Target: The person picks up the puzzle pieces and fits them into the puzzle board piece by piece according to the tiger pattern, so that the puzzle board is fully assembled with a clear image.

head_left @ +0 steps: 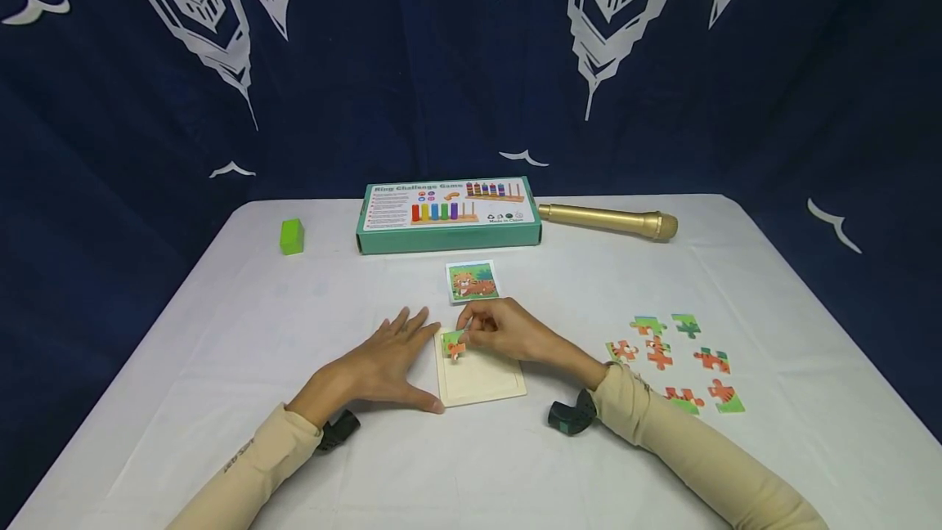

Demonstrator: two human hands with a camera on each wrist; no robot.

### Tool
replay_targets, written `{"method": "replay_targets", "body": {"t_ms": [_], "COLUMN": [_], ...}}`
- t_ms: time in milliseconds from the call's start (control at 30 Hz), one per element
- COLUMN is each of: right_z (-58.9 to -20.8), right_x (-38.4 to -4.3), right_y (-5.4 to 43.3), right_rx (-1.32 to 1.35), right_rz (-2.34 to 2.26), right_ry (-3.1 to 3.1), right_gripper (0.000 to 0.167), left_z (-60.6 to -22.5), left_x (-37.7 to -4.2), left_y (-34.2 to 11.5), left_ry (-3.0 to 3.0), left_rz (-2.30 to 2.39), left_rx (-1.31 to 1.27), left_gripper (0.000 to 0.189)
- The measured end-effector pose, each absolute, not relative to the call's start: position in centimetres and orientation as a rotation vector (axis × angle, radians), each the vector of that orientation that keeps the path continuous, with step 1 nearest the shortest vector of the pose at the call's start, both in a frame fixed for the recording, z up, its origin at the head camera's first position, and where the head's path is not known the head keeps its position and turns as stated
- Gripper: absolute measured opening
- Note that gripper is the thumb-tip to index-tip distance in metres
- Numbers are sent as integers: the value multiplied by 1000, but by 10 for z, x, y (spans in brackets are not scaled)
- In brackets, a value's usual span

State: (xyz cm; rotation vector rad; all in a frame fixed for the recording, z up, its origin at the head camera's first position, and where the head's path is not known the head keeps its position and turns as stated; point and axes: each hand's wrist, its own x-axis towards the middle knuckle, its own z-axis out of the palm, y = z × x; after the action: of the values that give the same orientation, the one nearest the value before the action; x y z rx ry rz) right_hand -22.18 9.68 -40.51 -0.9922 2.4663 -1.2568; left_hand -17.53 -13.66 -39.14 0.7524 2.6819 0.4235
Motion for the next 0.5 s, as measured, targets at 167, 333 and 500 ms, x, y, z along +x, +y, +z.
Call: {"method": "replay_targets", "body": {"t_ms": [167,333,500], "right_z": [-406,-404,-401], "right_x": [-222,-222,-222], "right_y": [97,95,93], "right_rx": [-1001,-1014,-1015], "right_rz": [-1244,-1239,-1215], "right_ry": [2474,2480,2509], "right_gripper": [7,6,6], "left_z": [-390,-389,-389], "left_x": [-175,-176,-176], "left_y": [-136,-136,-137], "left_ry": [2679,2675,2678], "left_rz": [423,413,408], "left_rx": [748,751,745], "left_gripper": [116,116,116]}}
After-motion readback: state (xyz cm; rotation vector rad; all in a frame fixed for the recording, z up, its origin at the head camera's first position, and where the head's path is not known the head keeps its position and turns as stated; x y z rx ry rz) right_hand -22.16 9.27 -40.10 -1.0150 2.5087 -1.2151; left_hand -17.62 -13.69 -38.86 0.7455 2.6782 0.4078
